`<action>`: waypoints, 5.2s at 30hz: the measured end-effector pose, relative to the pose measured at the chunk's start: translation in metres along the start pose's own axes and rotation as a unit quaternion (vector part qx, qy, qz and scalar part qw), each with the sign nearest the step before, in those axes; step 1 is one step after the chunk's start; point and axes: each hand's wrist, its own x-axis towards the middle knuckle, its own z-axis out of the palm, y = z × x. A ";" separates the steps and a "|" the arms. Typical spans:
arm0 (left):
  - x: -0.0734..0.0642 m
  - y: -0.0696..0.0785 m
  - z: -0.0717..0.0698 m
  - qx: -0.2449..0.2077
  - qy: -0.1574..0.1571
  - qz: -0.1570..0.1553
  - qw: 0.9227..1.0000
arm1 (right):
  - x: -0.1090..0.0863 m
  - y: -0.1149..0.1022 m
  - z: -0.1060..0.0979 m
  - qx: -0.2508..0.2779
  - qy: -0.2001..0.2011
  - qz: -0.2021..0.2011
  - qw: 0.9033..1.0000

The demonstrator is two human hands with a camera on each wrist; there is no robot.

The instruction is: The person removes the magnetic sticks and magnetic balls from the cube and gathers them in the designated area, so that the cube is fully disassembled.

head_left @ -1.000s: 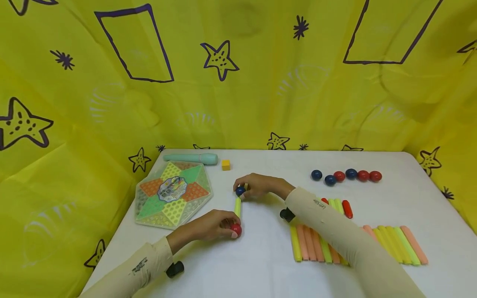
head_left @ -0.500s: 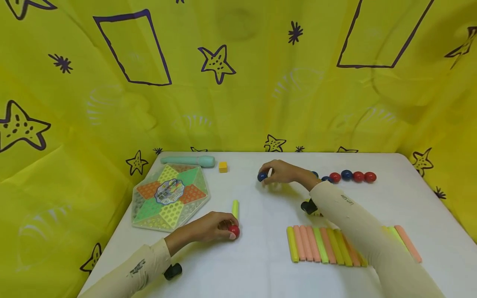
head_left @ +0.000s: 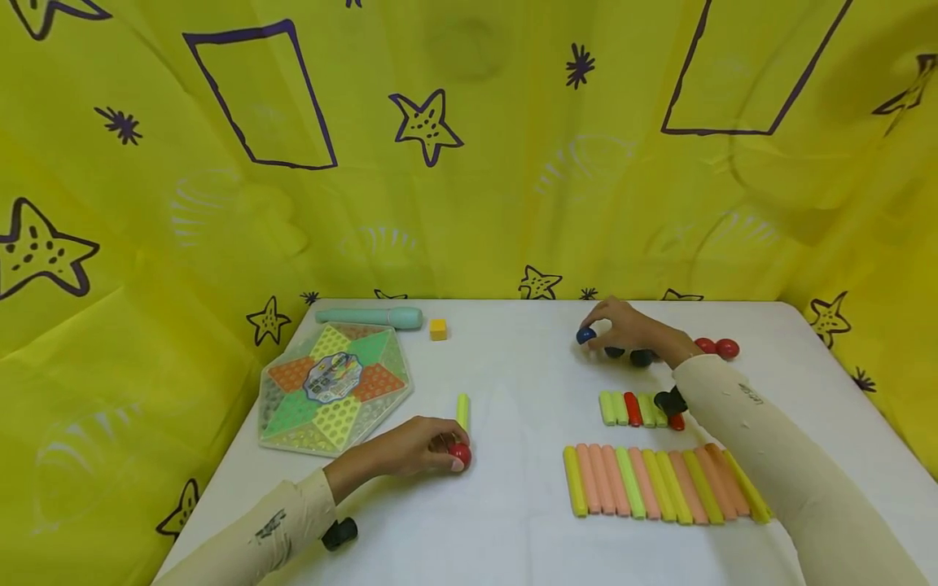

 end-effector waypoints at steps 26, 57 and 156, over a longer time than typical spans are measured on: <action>-0.001 0.001 0.000 0.001 0.001 -0.007 1.000 | -0.007 0.011 0.003 -0.008 -0.071 0.061 0.996; -0.001 0.012 0.003 0.014 0.026 0.019 0.999 | -0.047 -0.077 0.045 0.085 0.044 -0.068 0.993; 0.021 0.043 0.016 0.040 0.112 -0.140 0.983 | -0.140 0.116 -0.047 -0.048 0.058 0.185 0.980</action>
